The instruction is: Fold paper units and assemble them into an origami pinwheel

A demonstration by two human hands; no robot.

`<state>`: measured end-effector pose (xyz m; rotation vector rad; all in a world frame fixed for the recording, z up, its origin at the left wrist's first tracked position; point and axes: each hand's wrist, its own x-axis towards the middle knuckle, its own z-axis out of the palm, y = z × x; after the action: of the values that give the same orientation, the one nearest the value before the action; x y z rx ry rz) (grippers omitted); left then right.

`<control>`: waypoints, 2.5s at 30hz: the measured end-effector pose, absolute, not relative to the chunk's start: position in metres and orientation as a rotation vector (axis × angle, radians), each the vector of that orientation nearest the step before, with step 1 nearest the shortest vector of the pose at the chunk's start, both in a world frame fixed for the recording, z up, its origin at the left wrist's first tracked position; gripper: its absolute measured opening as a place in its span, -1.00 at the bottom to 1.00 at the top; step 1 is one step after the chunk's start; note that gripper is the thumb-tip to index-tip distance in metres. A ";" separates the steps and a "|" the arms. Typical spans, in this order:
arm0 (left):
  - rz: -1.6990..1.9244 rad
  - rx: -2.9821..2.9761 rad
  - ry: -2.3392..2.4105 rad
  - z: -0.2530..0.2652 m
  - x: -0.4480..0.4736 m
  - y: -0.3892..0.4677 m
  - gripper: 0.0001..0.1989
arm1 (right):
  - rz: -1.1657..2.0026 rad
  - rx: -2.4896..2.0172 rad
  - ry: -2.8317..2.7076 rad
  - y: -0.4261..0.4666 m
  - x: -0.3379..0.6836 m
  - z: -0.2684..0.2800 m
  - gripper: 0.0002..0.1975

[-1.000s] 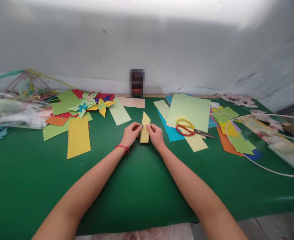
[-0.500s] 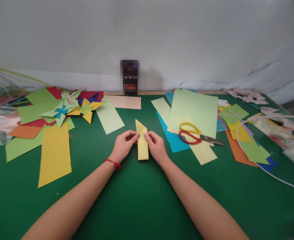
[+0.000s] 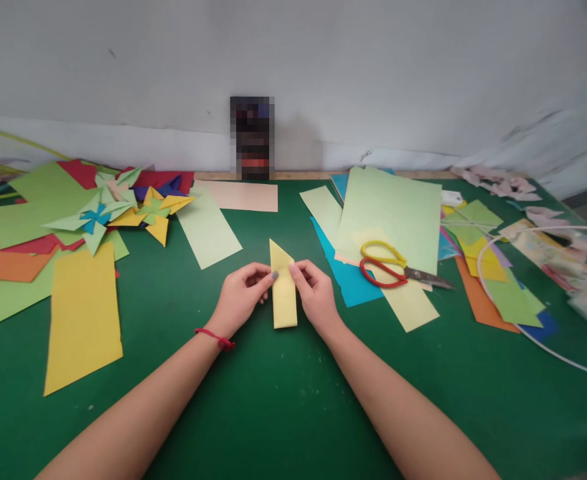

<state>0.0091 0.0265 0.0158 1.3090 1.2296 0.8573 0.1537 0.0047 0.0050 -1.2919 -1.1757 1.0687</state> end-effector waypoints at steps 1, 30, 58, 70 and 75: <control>0.850 1.298 1.226 0.016 0.009 0.026 -0.79 | 1.064 -1.288 -1.171 0.005 0.154 0.005 -0.77; 0.848 1.263 1.161 0.014 0.009 0.027 -0.79 | 1.076 -1.295 -1.062 0.006 0.153 0.002 -0.78; 0.842 1.297 1.168 0.013 0.009 0.026 -0.79 | 1.079 -1.331 -1.063 0.007 0.154 -0.003 -0.76; 0.854 1.268 1.161 0.013 0.009 0.027 -0.80 | 1.074 -1.332 -1.081 0.007 0.155 -0.003 -0.78; 0.827 1.279 1.146 0.015 0.009 0.026 -0.79 | 1.054 -1.324 -1.109 0.006 0.155 -0.002 -0.79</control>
<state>0.0089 0.0265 0.0148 1.2788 1.1459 0.8274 0.1547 0.0060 -0.0016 -1.3238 -1.1088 1.0540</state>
